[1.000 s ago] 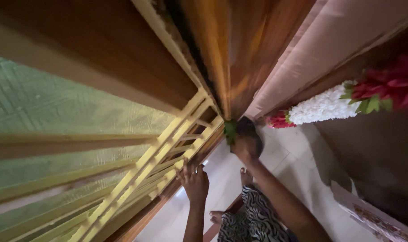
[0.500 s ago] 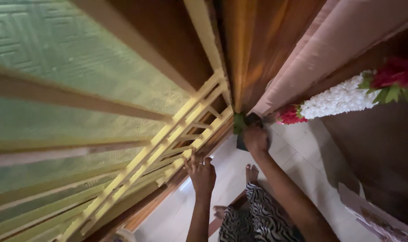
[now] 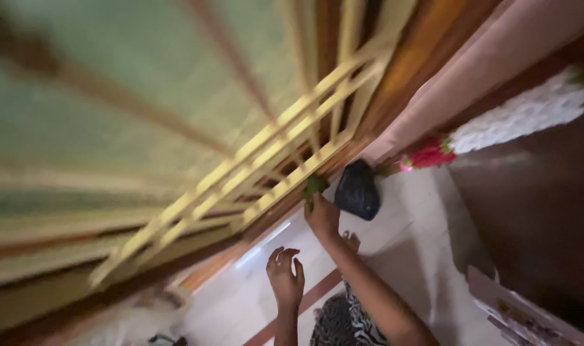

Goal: The person cleans a wooden window frame with metal grilles using a spray bottle and a green cloth. They spray the frame and wipe it thoroughly, focusing on the vertical and horizontal bars as well as the decorative elements.

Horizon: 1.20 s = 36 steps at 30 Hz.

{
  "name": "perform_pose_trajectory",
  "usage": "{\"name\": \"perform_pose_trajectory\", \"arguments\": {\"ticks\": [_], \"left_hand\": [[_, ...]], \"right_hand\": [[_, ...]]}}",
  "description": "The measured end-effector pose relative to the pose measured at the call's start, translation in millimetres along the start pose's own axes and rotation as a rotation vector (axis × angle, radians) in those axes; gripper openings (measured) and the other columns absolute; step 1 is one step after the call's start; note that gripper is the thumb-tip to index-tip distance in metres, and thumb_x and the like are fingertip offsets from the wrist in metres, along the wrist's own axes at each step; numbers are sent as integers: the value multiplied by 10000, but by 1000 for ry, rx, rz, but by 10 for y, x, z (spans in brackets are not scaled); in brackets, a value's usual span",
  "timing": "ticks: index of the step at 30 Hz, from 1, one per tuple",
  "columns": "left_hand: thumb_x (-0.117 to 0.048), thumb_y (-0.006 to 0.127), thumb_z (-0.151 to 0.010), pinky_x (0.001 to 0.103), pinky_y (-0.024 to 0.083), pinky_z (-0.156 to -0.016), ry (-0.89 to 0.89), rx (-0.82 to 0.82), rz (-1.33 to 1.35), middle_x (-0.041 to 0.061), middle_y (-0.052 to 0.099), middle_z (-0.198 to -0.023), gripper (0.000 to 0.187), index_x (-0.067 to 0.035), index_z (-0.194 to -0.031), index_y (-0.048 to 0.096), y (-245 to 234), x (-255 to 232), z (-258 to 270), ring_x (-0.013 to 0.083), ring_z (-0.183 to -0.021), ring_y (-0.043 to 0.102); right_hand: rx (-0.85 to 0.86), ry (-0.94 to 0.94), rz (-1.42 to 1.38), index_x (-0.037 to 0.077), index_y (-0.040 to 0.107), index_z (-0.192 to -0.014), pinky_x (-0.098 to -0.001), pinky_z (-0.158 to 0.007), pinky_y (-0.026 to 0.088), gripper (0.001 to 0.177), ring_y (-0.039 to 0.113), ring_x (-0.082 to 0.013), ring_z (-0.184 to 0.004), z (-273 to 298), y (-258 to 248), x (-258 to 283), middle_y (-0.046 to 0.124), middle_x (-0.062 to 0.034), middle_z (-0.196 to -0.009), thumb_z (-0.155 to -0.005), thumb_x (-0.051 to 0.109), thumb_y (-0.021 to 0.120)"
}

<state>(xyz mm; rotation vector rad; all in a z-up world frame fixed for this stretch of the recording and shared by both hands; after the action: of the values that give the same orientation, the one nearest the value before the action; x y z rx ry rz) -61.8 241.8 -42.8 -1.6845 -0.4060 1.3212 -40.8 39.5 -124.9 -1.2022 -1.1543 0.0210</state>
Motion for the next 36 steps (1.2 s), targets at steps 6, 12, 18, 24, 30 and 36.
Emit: {"name": "perform_pose_trajectory", "arguments": {"ticks": [6, 12, 18, 24, 30, 36], "left_hand": [[-74, 665, -857, 497, 447, -1032, -165, -180, -41, 104, 702, -1155, 244, -133, -1090, 707, -667, 1076, 953, 334, -1240, 561], [-76, 673, -856, 508, 444, -1013, -375, -182, -35, 130, 703, -1138, 240, -128, -1087, 710, -1352, 1655, 1785, 347, -1249, 549], [-84, 665, -879, 498, 454, -1004, -450, -219, 57, 124, 715, -1067, 231, -121, -1103, 707, -1342, 1837, 2154, 329, -1263, 554], [-104, 676, -887, 453, 477, -1014, -312, -299, 371, 132, 704, -1174, 292, -58, -1175, 669, -944, 1504, 1772, 332, -1170, 609], [-238, 528, -1054, 390, 510, -1028, -356, -370, 945, 158, 672, -1290, 411, -15, -1398, 560, -595, 1419, 1444, 275, -1185, 645], [-537, 431, -1002, 353, 451, -1104, -589, -85, 1303, 85, 511, -1518, 702, -104, -1552, 384, -432, 1055, 1551, 226, -1384, 513]], "right_hand": [[226, -7, 69, 65, 615, -1108, -563, -659, 535, 296, 689, -431, -718, 745, 536, 629, 721, -187, -787, -871, 227, 686], [274, -45, 5, 60, 604, -1105, -561, -675, 539, 302, 692, -437, -732, 1523, 1271, 1383, 702, -206, -751, -881, 243, 692], [549, -209, -275, 27, 624, -1179, -514, -640, 564, 389, 696, -364, -698, 1285, 1194, 1067, 712, -170, -778, -827, 181, 679], [1053, 366, -636, 114, 444, -1637, -433, -594, 348, 879, 444, -307, -799, 1690, 853, 753, 680, -188, -1071, -796, -31, 653], [1241, 458, -1377, 28, 421, -1513, -345, -987, 547, 866, 606, -237, -1225, 2442, 196, 1012, 601, -94, -1366, -691, 2, 692], [1349, 331, -1410, -55, 476, -1489, -365, -1010, 510, 747, 618, -225, -1221, 2464, -114, 1170, 637, -130, -1362, -881, 282, 750]]}}
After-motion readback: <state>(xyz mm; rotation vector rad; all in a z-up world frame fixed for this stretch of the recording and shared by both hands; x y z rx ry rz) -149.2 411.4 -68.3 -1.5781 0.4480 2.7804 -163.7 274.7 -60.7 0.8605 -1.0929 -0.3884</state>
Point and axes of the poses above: each hand's wrist, its own z-axis away from the middle knuckle, its own y-axis out of the palm, x = y × z, the point moved 9 cm from there along -z, towards the middle knuckle
